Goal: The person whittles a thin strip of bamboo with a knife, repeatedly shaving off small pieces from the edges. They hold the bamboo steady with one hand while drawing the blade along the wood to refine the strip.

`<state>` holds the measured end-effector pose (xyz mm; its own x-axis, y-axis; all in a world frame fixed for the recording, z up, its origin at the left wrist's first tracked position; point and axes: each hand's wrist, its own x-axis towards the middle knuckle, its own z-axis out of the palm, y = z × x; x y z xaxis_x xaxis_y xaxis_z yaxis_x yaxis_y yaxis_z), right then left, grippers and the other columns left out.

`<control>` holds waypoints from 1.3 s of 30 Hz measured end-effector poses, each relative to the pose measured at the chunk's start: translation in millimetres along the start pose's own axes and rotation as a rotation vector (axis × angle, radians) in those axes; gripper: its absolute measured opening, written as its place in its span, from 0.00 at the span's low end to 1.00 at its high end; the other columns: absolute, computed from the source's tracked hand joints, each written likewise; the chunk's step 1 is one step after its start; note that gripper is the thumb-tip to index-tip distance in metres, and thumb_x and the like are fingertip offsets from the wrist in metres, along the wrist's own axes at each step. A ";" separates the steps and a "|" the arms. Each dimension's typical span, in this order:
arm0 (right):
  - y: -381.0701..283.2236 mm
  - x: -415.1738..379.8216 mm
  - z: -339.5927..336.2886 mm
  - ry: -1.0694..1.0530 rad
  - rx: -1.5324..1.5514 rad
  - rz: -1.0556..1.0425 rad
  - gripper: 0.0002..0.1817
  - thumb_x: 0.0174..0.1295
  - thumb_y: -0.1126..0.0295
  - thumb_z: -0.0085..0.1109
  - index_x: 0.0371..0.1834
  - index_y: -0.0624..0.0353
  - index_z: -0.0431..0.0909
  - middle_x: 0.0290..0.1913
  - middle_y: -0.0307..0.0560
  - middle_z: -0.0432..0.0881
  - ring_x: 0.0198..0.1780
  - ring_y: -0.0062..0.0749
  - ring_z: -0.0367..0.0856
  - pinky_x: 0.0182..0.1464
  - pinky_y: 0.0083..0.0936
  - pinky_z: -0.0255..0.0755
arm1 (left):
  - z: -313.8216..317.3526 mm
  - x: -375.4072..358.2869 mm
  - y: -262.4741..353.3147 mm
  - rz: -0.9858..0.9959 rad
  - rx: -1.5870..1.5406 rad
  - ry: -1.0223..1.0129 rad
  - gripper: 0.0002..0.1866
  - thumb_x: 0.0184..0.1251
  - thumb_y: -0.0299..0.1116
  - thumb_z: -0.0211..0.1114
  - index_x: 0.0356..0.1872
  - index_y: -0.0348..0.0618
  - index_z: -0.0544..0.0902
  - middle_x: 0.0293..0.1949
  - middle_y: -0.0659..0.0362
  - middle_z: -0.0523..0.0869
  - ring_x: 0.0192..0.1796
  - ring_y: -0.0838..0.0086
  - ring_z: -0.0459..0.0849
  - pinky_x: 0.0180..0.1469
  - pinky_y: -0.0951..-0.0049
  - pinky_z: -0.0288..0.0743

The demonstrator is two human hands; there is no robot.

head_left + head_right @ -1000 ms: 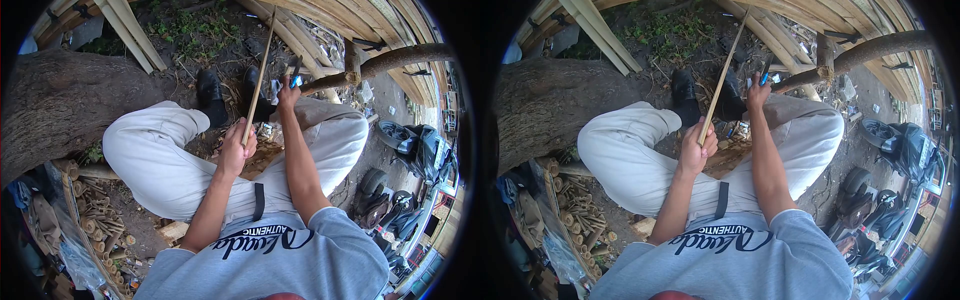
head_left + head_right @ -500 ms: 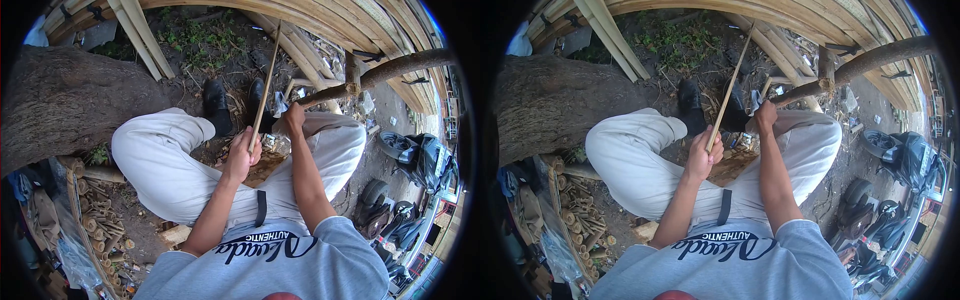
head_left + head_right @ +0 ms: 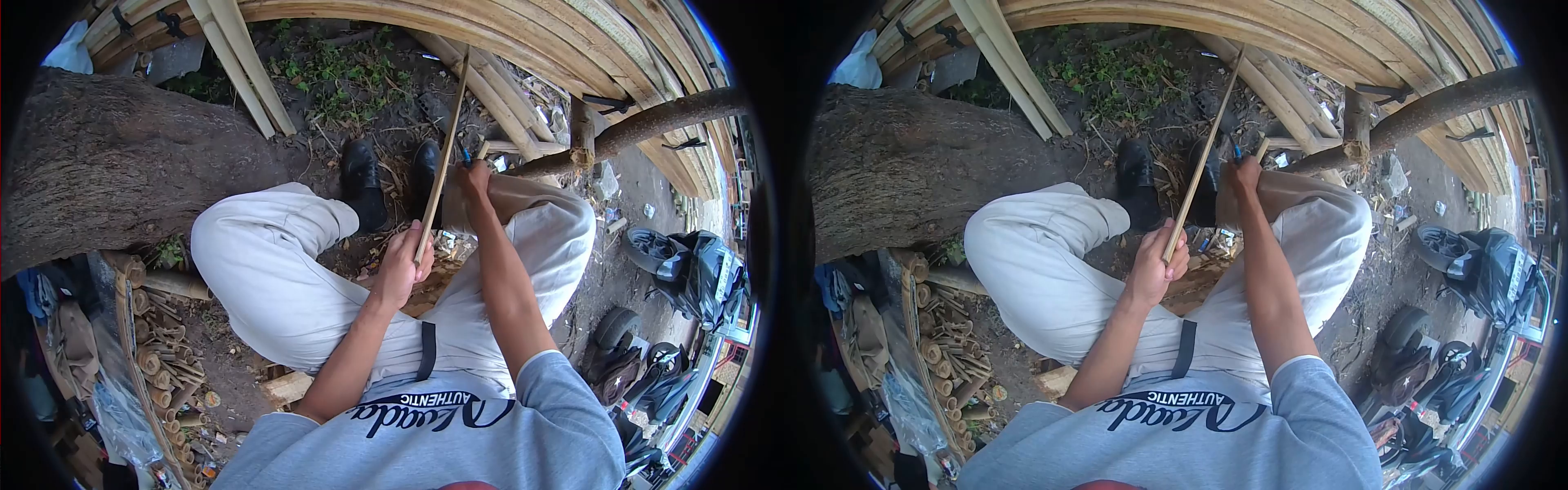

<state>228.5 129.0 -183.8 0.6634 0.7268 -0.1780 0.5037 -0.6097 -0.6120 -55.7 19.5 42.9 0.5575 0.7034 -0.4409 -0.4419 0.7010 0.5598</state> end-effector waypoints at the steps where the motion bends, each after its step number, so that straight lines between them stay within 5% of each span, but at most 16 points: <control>1: -4.2 3.9 -4.7 0.004 -0.002 0.006 0.18 0.58 0.60 0.71 0.30 0.67 0.82 0.24 0.55 0.83 0.28 0.45 0.85 0.33 0.44 0.75 | 0.9 1.3 -0.4 0.010 0.000 -0.014 0.22 0.86 0.48 0.41 0.33 0.45 0.72 0.12 0.70 0.60 0.13 0.85 0.55 0.17 0.80 0.49; 3: -17.6 6.0 -18.3 0.028 0.262 0.087 0.21 0.63 0.55 0.70 0.27 0.65 0.81 0.19 0.44 0.77 0.18 0.34 0.75 0.21 0.38 0.66 | 0.0 2.2 0.9 0.003 -0.011 -0.024 0.22 0.86 0.48 0.41 0.33 0.46 0.72 0.12 0.70 0.60 0.13 0.84 0.55 0.17 0.80 0.49; 4: -43.1 -5.2 -39.6 -0.113 0.610 0.235 0.26 0.70 0.49 0.63 0.26 0.63 0.80 0.16 0.37 0.70 0.13 0.25 0.63 0.15 0.29 0.54 | -0.4 2.4 1.4 0.000 -0.021 -0.032 0.22 0.86 0.48 0.41 0.33 0.46 0.71 0.12 0.70 0.60 0.13 0.84 0.55 0.17 0.80 0.49; 7: -86.8 -39.4 -103.8 -0.120 0.591 0.241 0.35 0.73 0.39 0.52 0.24 0.64 0.80 0.21 0.41 0.75 0.19 0.25 0.71 0.21 0.28 0.61 | -0.5 2.7 -0.8 -0.036 -0.068 -0.035 0.22 0.86 0.48 0.41 0.33 0.46 0.71 0.12 0.69 0.60 0.13 0.84 0.55 0.18 0.79 0.49; 11: -132.8 -120.6 -154.2 -0.091 0.631 0.210 0.37 0.76 0.39 0.45 0.23 0.64 0.78 0.19 0.38 0.72 0.20 0.24 0.69 0.22 0.26 0.59 | 1.3 4.0 -5.5 -0.050 -0.085 -0.043 0.22 0.86 0.48 0.40 0.33 0.46 0.71 0.12 0.69 0.60 0.13 0.84 0.54 0.18 0.79 0.48; 15: -146.6 -195.2 -189.4 -0.286 0.303 -0.190 0.34 0.81 0.45 0.37 0.29 0.67 0.76 0.19 0.44 0.68 0.25 0.33 0.70 0.33 0.31 0.66 | 2.7 4.9 -6.9 -0.044 -0.056 -0.054 0.22 0.86 0.49 0.39 0.33 0.47 0.71 0.12 0.69 0.60 0.13 0.84 0.55 0.17 0.79 0.49; 22: -156.6 -245.4 -213.5 -0.406 0.040 -0.546 0.21 0.79 0.55 0.45 0.39 0.64 0.74 0.32 0.59 0.78 0.36 0.61 0.78 0.37 0.46 0.70 | -0.9 6.3 -14.2 -0.057 -0.118 -0.089 0.21 0.86 0.48 0.41 0.34 0.48 0.72 0.14 0.69 0.64 0.13 0.85 0.57 0.18 0.81 0.51; 32: -131.6 -229.6 -192.9 -0.308 -0.243 -0.742 0.25 0.72 0.48 0.56 0.25 0.57 0.73 0.23 0.49 0.79 0.25 0.51 0.81 0.26 0.42 0.71 | 1.1 9.0 -29.8 0.008 -0.004 -0.006 0.22 0.85 0.51 0.42 0.34 0.48 0.72 0.14 0.68 0.63 0.14 0.85 0.59 0.19 0.81 0.52; 39: -133.2 -205.8 -184.0 -0.299 -0.258 -0.561 0.26 0.73 0.46 0.53 0.25 0.57 0.74 0.21 0.54 0.80 0.26 0.55 0.81 0.27 0.45 0.73 | -5.7 13.4 -30.0 -0.062 -0.160 -0.116 0.21 0.86 0.49 0.42 0.33 0.48 0.71 0.15 0.69 0.64 0.14 0.85 0.58 0.19 0.81 0.52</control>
<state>126.7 2.5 76.1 0.1010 0.9882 -0.1150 0.8672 -0.1441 -0.4767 -39.0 8.5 16.1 0.6600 0.6467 -0.3824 -0.5051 0.7587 0.4114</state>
